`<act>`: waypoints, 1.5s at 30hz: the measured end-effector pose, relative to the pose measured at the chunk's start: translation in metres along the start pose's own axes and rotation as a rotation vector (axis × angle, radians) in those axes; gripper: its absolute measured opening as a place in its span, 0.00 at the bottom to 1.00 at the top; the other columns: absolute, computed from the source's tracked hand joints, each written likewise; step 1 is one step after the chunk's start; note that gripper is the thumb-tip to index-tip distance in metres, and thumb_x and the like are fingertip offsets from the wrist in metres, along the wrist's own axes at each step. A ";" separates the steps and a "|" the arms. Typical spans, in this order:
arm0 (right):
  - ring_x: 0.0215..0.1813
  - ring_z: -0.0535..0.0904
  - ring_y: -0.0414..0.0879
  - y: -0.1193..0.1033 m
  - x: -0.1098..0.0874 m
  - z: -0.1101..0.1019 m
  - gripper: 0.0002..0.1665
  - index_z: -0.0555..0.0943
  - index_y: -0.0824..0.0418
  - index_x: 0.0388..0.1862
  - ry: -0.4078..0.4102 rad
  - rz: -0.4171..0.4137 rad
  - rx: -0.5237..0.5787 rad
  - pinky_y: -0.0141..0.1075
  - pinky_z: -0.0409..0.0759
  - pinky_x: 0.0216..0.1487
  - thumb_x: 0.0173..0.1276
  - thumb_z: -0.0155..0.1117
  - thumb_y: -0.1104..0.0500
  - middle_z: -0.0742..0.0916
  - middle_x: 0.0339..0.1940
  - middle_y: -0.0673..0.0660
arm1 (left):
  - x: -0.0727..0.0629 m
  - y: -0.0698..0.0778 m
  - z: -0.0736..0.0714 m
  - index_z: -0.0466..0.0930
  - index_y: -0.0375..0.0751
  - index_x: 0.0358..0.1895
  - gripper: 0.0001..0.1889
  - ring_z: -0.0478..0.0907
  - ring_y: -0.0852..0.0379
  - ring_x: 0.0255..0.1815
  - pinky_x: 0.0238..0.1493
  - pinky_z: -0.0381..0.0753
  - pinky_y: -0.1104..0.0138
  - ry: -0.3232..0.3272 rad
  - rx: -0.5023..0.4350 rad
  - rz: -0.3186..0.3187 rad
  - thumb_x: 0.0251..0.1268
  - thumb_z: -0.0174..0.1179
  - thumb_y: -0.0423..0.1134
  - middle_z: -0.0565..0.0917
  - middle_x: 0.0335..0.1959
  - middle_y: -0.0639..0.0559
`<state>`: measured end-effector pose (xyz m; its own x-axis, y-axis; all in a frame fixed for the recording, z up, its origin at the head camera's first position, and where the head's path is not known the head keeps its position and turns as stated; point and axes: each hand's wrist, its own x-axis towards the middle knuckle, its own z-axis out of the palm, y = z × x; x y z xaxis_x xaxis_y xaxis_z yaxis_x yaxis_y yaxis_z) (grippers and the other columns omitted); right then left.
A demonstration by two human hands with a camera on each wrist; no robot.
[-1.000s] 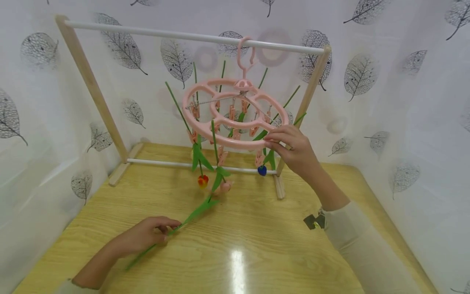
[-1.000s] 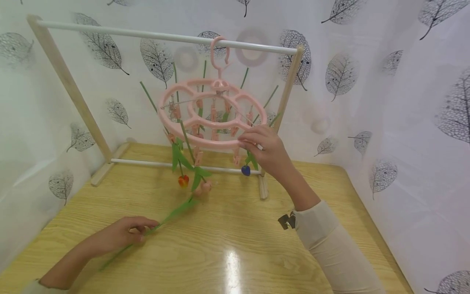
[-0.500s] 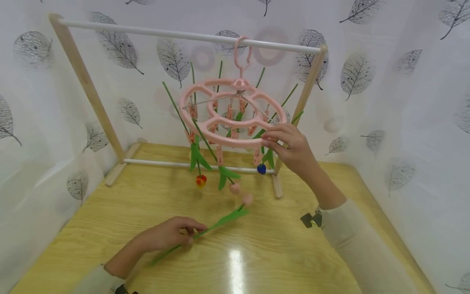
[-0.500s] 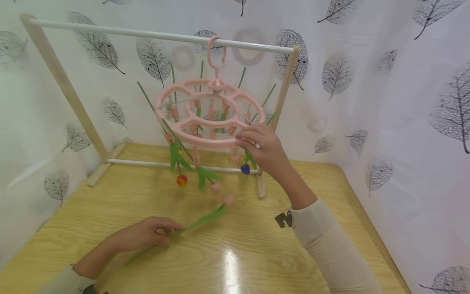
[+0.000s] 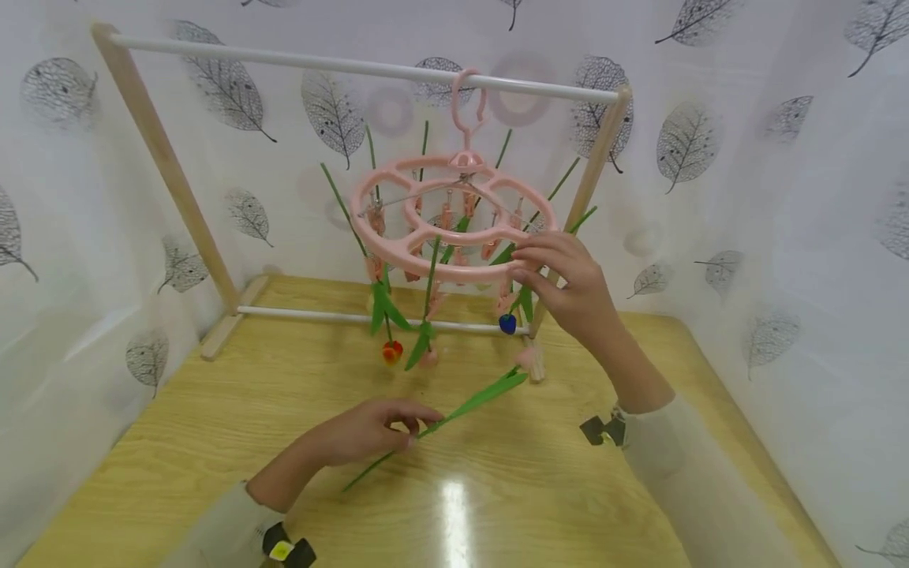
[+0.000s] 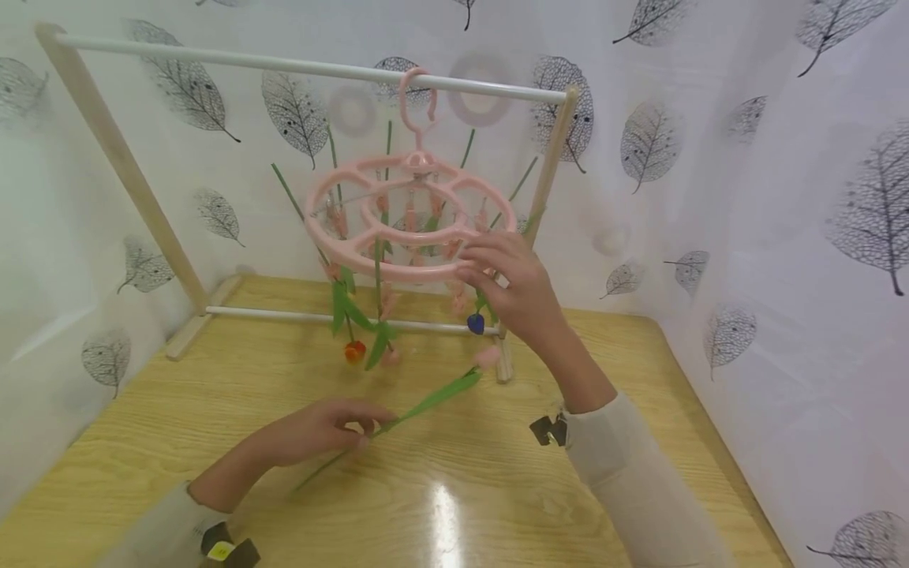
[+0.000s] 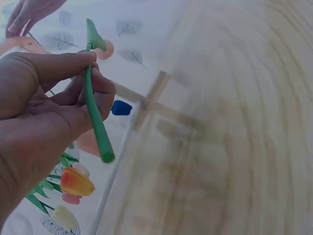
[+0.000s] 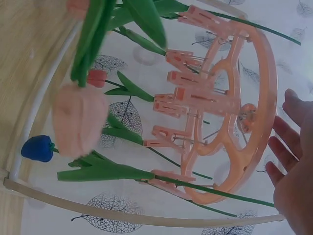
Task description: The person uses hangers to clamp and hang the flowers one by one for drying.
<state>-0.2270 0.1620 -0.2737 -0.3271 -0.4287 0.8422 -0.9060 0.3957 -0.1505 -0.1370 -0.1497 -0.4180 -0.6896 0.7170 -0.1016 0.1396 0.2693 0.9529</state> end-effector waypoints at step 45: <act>0.43 0.81 0.42 -0.057 -0.067 0.025 0.34 0.72 0.56 0.73 -0.580 0.380 0.251 0.35 0.83 0.46 0.69 0.63 0.72 0.87 0.47 0.51 | 0.017 0.059 -0.048 0.75 0.46 0.69 0.22 0.75 0.48 0.67 0.66 0.75 0.48 0.167 -0.079 0.110 0.76 0.58 0.47 0.79 0.66 0.49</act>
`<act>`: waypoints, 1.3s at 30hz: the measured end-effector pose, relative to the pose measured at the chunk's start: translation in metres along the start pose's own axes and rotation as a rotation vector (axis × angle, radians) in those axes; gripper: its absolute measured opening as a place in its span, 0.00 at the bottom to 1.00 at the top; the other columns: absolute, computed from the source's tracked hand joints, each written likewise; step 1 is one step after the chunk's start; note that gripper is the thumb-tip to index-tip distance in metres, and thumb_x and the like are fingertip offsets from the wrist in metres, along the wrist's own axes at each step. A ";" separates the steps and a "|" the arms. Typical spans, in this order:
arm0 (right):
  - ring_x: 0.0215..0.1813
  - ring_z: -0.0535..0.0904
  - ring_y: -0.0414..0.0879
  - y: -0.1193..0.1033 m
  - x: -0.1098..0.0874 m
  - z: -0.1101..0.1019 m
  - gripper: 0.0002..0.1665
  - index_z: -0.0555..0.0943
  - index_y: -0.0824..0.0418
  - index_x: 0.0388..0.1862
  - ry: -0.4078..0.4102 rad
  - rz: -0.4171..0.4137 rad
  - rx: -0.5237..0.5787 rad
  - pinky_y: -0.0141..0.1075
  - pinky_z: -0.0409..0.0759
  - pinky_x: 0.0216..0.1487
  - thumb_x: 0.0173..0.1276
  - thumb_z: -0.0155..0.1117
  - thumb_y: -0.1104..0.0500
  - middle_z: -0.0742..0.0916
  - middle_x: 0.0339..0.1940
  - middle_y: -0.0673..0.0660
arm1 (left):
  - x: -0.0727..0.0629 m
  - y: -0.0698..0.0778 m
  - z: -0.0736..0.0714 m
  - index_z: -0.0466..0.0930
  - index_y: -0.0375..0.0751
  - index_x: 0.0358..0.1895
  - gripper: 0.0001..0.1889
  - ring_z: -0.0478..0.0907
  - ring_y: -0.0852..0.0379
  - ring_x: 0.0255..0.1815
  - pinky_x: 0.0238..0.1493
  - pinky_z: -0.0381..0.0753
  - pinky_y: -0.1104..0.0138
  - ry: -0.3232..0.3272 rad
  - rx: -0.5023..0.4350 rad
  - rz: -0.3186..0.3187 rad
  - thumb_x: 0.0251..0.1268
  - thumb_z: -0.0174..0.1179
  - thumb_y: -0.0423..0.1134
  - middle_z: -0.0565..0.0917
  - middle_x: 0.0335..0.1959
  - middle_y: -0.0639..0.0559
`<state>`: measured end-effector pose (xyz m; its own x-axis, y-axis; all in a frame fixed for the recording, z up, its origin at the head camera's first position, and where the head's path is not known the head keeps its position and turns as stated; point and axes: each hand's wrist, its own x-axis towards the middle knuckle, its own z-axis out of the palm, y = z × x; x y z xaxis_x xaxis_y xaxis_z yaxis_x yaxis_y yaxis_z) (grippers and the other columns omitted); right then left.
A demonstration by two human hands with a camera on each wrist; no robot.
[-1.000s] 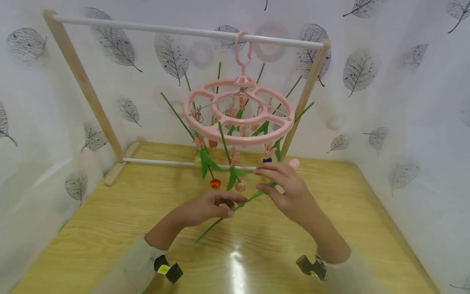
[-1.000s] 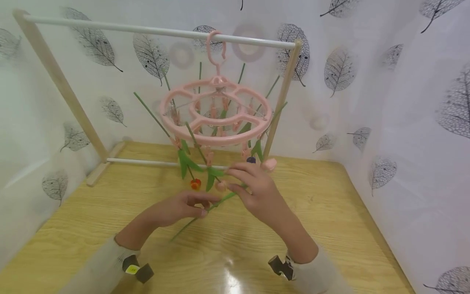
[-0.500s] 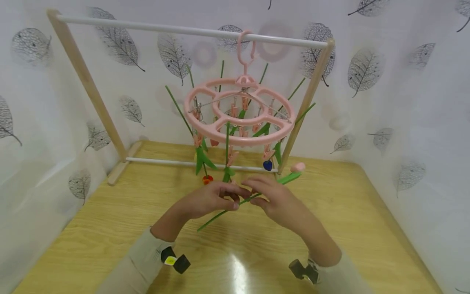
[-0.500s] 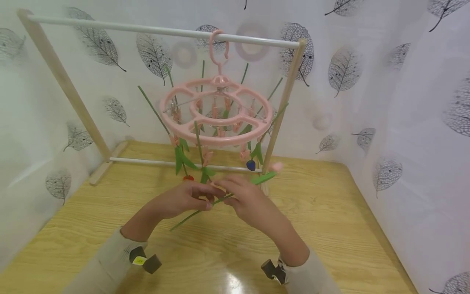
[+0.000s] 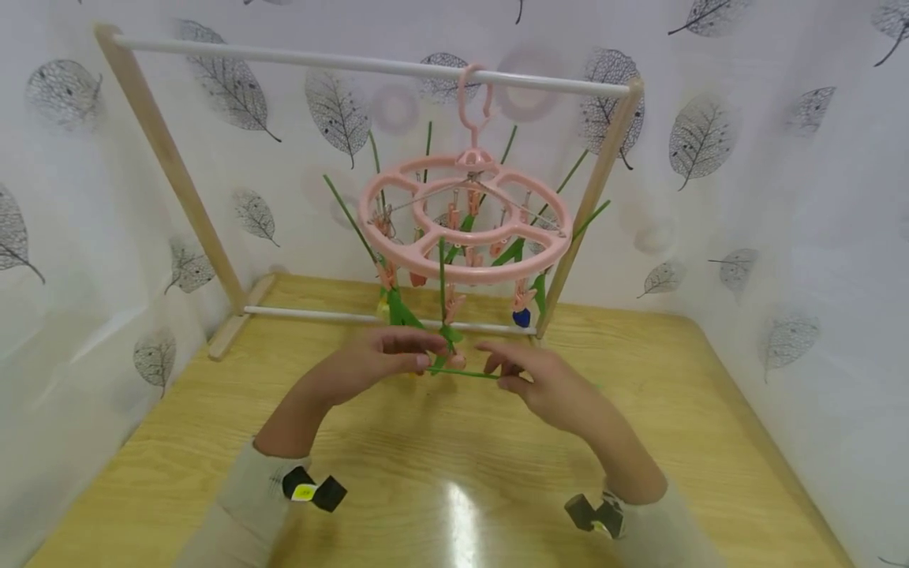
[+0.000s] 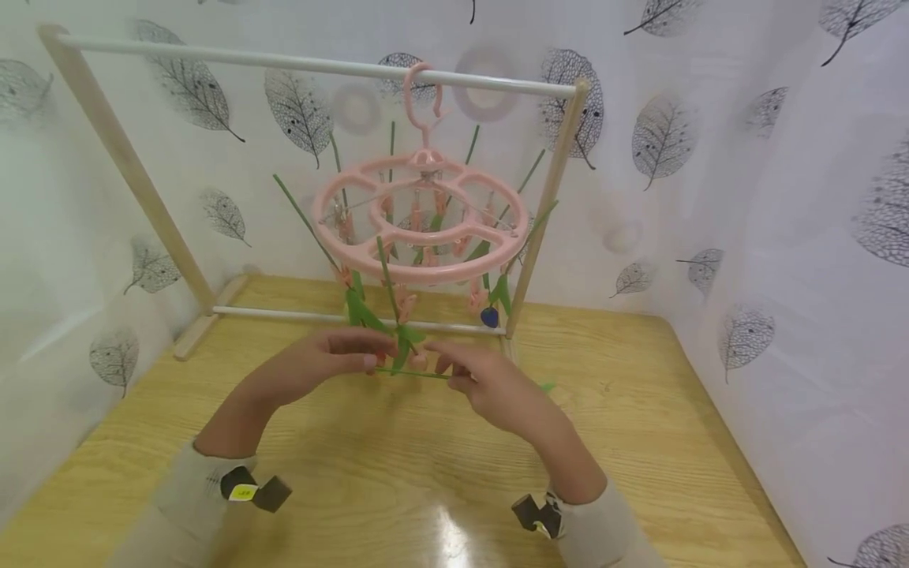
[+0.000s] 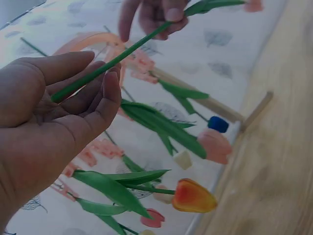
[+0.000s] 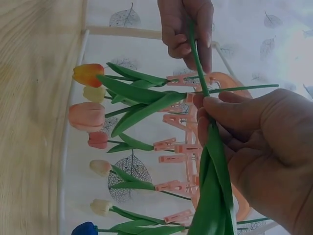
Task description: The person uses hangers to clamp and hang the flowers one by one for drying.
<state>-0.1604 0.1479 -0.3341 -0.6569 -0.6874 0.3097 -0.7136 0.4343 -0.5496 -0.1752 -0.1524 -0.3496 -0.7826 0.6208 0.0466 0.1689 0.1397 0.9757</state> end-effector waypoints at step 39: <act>0.54 0.80 0.45 -0.001 0.004 0.015 0.26 0.73 0.72 0.64 0.378 0.019 0.614 0.34 0.85 0.52 0.67 0.64 0.75 0.82 0.53 0.55 | 0.037 -0.021 0.084 0.70 0.34 0.68 0.22 0.82 0.55 0.55 0.62 0.81 0.60 0.234 -0.397 0.226 0.74 0.57 0.31 0.81 0.56 0.46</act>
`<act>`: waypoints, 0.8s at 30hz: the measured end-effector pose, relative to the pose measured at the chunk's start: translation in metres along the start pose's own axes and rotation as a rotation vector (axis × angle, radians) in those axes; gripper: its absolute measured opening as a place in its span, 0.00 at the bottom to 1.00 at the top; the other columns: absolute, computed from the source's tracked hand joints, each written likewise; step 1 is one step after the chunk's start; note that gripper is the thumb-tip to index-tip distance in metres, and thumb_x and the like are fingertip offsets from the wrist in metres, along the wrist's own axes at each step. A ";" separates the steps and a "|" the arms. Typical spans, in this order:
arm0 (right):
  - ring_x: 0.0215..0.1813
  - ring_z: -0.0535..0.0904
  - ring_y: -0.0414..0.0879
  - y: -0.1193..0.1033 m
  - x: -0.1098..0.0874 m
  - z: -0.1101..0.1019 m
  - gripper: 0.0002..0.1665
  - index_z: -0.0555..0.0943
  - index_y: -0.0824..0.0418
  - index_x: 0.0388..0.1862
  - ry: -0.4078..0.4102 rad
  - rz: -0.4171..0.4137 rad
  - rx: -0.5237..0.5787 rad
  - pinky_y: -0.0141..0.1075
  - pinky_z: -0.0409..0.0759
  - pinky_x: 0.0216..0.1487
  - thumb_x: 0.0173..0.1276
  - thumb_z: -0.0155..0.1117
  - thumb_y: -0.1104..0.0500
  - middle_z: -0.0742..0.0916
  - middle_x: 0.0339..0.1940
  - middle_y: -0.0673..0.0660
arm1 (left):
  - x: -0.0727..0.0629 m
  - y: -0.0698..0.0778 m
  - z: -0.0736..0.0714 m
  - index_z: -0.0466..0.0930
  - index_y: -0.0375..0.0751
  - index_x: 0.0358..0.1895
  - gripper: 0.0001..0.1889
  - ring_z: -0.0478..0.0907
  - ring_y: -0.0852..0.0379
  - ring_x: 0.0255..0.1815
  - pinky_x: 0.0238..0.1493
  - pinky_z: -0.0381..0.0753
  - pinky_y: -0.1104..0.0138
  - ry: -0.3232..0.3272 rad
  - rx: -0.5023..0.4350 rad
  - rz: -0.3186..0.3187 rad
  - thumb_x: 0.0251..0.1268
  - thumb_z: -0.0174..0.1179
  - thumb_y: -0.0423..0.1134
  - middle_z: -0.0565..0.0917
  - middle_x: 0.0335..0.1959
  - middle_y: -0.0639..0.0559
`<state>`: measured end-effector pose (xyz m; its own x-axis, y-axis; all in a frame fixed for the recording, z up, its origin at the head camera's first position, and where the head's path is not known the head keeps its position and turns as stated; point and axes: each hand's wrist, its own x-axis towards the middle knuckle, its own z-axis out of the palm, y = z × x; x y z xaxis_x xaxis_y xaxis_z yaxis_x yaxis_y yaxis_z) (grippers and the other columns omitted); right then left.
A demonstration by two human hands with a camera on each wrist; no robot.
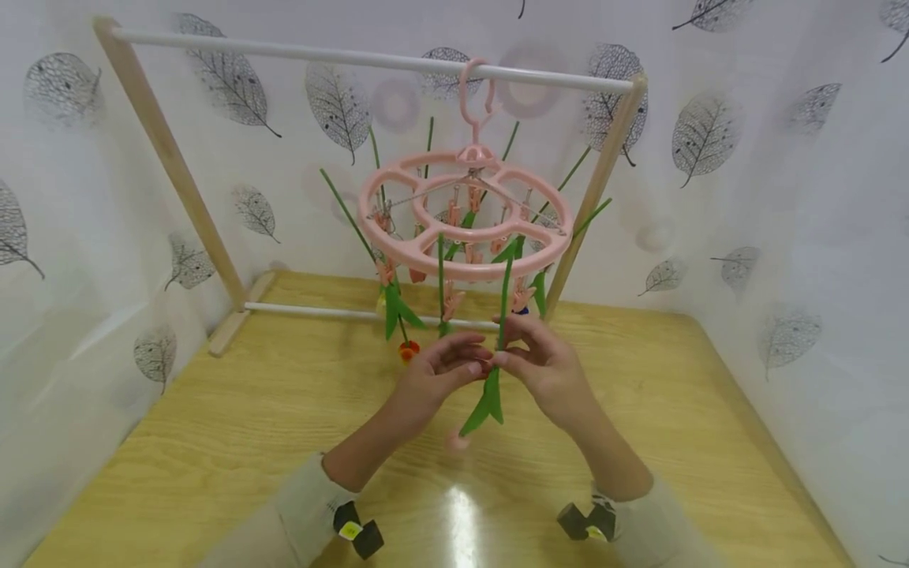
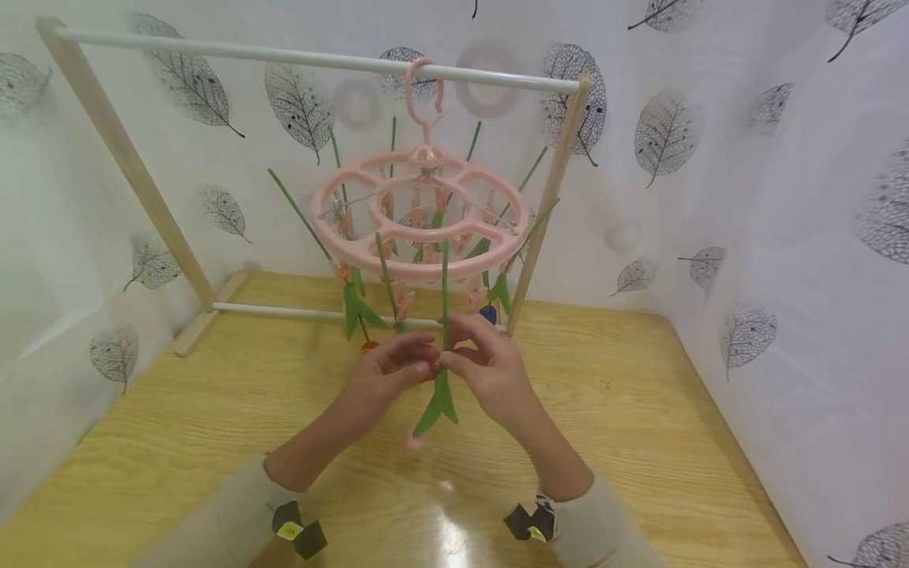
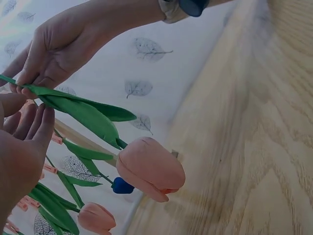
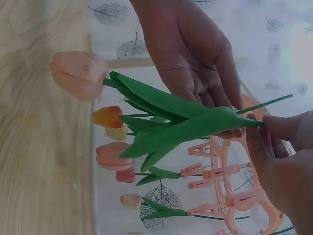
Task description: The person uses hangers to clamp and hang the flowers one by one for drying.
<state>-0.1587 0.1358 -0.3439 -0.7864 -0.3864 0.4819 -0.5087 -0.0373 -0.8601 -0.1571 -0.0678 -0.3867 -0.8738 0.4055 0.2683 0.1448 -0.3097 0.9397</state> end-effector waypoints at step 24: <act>0.49 0.72 0.40 0.009 -0.001 0.018 0.27 0.77 0.73 0.58 0.121 -0.214 -0.342 0.28 0.74 0.50 0.59 0.70 0.77 0.79 0.54 0.62 | -0.003 0.008 0.002 0.71 0.36 0.69 0.25 0.78 0.51 0.50 0.49 0.84 0.64 -0.057 0.185 0.054 0.70 0.61 0.28 0.79 0.60 0.40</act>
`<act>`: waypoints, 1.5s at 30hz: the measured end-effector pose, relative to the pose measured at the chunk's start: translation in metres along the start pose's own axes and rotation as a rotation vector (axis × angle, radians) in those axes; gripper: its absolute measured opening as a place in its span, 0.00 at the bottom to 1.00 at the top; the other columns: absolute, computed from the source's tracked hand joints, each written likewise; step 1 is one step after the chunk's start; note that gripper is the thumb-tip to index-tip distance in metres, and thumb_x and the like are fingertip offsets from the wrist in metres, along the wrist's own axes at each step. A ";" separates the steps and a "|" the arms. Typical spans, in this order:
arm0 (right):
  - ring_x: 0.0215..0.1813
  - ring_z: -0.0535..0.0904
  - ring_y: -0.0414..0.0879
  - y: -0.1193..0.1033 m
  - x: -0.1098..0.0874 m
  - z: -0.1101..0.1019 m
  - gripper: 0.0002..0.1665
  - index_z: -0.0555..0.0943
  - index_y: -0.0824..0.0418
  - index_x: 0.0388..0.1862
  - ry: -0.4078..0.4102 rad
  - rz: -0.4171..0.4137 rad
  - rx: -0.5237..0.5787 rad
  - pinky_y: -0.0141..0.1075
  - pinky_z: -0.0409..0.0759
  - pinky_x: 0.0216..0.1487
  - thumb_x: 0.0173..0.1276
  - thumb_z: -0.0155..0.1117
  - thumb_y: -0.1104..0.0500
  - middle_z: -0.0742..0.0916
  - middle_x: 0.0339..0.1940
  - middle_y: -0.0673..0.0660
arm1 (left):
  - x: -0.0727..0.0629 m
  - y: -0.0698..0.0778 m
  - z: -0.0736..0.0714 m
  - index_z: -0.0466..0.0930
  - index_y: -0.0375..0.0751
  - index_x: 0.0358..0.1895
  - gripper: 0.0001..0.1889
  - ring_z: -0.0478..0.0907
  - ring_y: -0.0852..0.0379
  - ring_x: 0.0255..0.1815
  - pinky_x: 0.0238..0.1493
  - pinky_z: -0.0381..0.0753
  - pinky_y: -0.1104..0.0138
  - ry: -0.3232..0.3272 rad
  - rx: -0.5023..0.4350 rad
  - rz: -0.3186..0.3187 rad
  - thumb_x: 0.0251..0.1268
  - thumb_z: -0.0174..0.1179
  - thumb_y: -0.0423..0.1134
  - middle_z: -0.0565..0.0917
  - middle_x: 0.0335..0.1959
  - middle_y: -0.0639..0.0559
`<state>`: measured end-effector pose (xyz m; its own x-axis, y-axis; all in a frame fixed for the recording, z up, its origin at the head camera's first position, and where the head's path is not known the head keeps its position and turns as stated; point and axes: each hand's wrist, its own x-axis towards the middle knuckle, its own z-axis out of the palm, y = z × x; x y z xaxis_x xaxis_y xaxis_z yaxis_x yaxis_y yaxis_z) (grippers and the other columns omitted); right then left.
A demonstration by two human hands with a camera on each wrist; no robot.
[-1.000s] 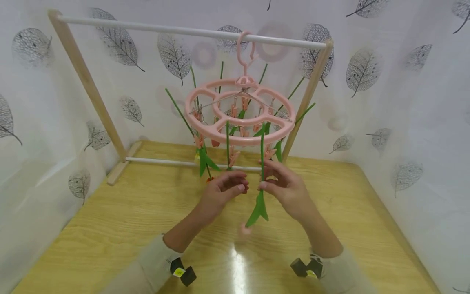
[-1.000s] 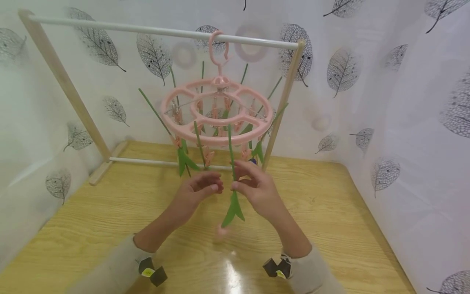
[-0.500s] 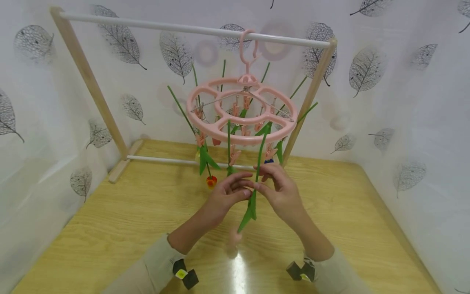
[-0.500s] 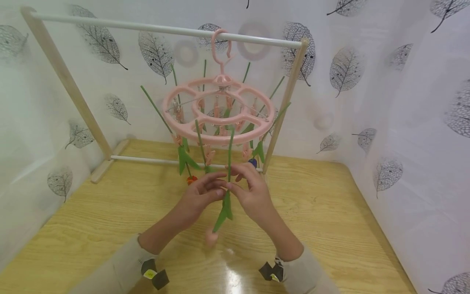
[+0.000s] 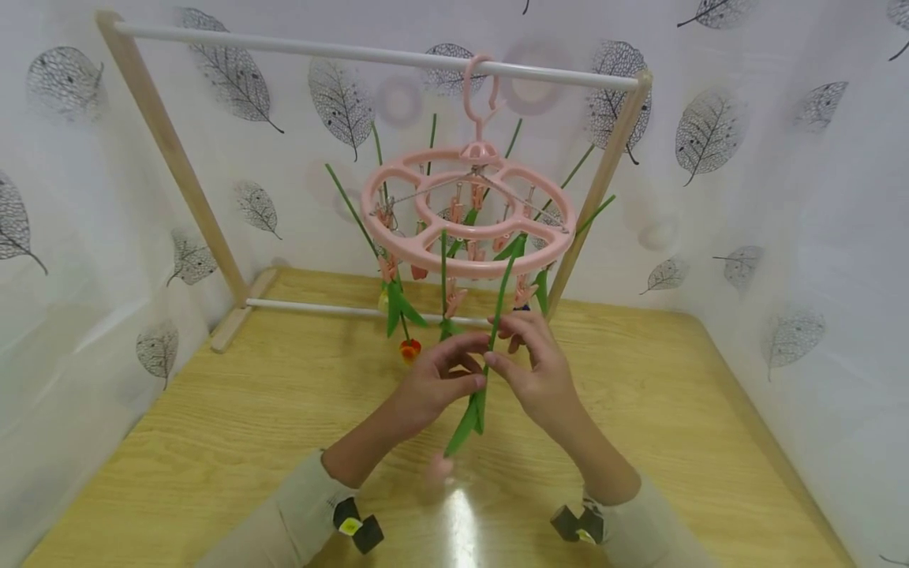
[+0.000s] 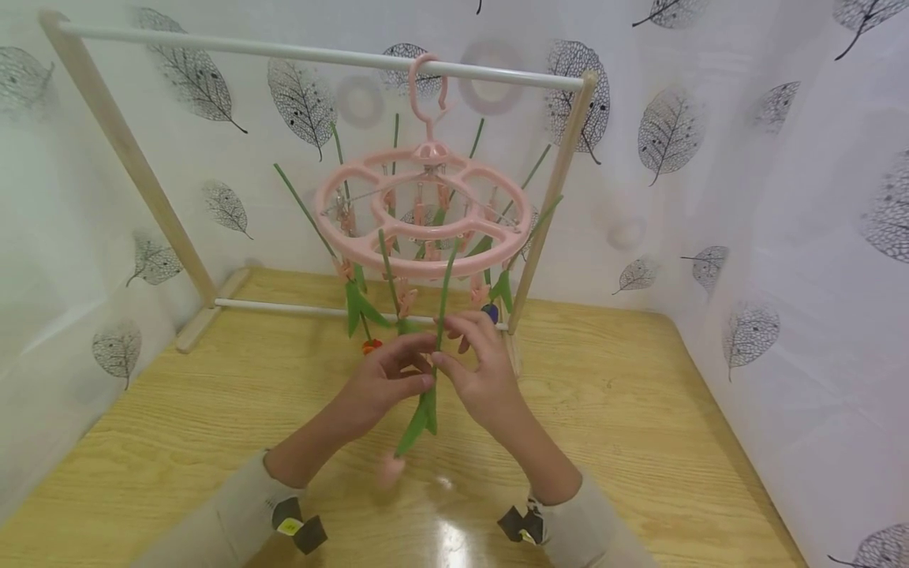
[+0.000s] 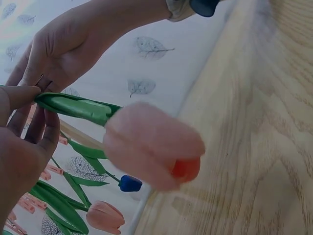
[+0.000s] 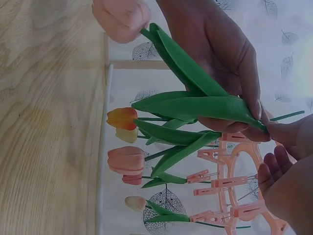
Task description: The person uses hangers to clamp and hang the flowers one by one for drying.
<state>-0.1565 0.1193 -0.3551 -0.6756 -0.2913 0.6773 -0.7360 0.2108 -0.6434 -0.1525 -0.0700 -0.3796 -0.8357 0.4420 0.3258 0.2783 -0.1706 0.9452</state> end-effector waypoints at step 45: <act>0.63 0.76 0.62 0.037 0.088 -0.086 0.24 0.84 0.71 0.53 -0.060 -0.375 -0.469 0.50 0.74 0.65 0.55 0.76 0.71 0.83 0.59 0.69 | -0.001 0.007 -0.011 0.70 0.34 0.70 0.26 0.76 0.55 0.49 0.46 0.83 0.70 0.075 -0.036 0.020 0.69 0.60 0.26 0.76 0.58 0.37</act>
<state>-0.2470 0.1823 -0.2889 -0.3721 -0.4744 0.7978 -0.8740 0.4685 -0.1291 -0.1549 -0.0816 -0.3737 -0.8637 0.3707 0.3413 0.2797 -0.2108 0.9367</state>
